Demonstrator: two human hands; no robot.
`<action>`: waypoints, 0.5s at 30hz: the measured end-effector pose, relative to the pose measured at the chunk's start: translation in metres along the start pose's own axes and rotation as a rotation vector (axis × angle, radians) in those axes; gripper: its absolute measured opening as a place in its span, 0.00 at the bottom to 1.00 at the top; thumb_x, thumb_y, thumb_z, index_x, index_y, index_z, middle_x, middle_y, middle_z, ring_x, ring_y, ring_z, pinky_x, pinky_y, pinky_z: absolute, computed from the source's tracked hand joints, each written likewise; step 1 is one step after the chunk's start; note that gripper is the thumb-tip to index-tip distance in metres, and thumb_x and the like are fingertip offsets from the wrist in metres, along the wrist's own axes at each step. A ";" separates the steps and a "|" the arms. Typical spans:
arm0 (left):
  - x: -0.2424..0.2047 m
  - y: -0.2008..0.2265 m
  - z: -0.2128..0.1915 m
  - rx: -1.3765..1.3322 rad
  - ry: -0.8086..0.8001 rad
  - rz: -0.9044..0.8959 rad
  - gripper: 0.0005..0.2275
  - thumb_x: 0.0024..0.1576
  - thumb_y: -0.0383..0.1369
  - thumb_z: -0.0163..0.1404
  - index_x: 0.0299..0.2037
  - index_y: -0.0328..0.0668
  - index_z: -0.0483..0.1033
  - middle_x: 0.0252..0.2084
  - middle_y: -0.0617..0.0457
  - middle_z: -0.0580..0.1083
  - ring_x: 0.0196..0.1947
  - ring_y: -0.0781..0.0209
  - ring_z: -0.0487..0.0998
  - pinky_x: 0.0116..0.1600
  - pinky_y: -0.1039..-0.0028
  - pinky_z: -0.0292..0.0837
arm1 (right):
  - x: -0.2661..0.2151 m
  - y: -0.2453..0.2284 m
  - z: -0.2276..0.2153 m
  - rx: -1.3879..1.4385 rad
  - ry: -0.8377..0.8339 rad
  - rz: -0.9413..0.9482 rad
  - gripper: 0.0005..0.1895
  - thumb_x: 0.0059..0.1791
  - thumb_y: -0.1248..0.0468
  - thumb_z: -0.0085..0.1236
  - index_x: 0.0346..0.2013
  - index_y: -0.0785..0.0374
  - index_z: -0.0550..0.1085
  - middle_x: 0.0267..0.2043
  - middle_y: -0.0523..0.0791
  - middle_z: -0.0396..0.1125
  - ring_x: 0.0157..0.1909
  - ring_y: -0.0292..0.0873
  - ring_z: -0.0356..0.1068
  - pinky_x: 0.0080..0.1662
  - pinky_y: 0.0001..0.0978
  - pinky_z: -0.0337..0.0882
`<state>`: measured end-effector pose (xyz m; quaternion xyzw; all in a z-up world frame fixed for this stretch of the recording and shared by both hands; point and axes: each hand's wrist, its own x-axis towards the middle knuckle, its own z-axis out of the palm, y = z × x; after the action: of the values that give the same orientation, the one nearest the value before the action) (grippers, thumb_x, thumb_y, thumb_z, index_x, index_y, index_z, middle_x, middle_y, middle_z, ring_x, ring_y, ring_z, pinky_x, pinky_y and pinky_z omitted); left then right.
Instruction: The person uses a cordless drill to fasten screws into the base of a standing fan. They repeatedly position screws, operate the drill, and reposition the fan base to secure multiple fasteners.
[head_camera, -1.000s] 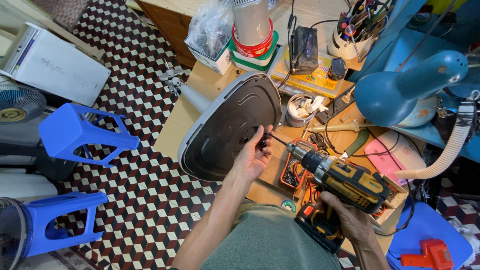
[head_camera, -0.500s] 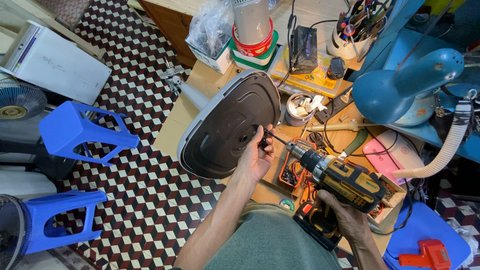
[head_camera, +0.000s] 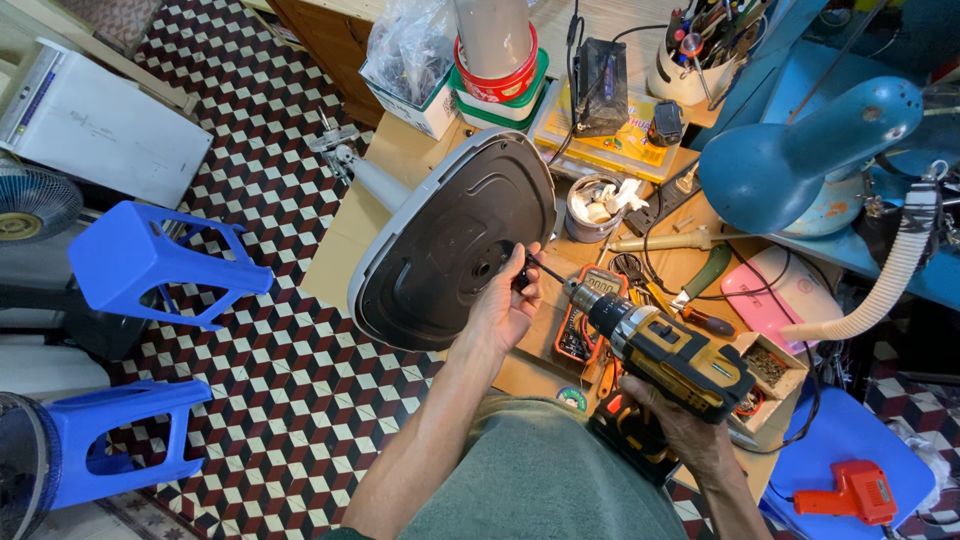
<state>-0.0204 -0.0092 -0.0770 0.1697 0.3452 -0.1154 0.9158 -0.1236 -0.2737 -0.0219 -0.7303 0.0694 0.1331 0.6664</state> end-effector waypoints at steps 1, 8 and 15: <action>0.001 0.001 -0.001 0.008 -0.012 -0.011 0.12 0.59 0.36 0.57 0.48 0.36 0.78 0.39 0.53 0.77 0.28 0.72 0.72 0.29 0.84 0.65 | 0.000 -0.001 0.000 -0.057 0.004 -0.015 0.13 0.42 0.60 0.68 0.38 0.61 0.78 0.31 0.43 0.75 0.32 0.38 0.76 0.36 0.33 0.78; 0.006 0.005 -0.005 0.065 0.014 -0.060 0.12 0.59 0.36 0.59 0.48 0.39 0.79 0.39 0.55 0.77 0.28 0.74 0.72 0.27 0.85 0.64 | -0.004 0.001 -0.002 -0.359 -0.034 -0.246 0.19 0.42 0.59 0.70 0.45 0.60 0.79 0.41 0.42 0.77 0.39 0.37 0.77 0.40 0.31 0.78; -0.011 0.012 0.010 0.121 -0.118 -0.043 0.13 0.59 0.35 0.58 0.50 0.39 0.79 0.40 0.55 0.77 0.31 0.73 0.72 0.31 0.84 0.66 | -0.002 0.004 -0.002 -0.232 0.008 -0.086 0.15 0.43 0.59 0.69 0.39 0.63 0.79 0.31 0.43 0.74 0.31 0.38 0.74 0.33 0.34 0.76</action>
<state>-0.0187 -0.0008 -0.0598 0.2102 0.2864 -0.1653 0.9200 -0.1266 -0.2760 -0.0255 -0.8052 0.0247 0.1086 0.5824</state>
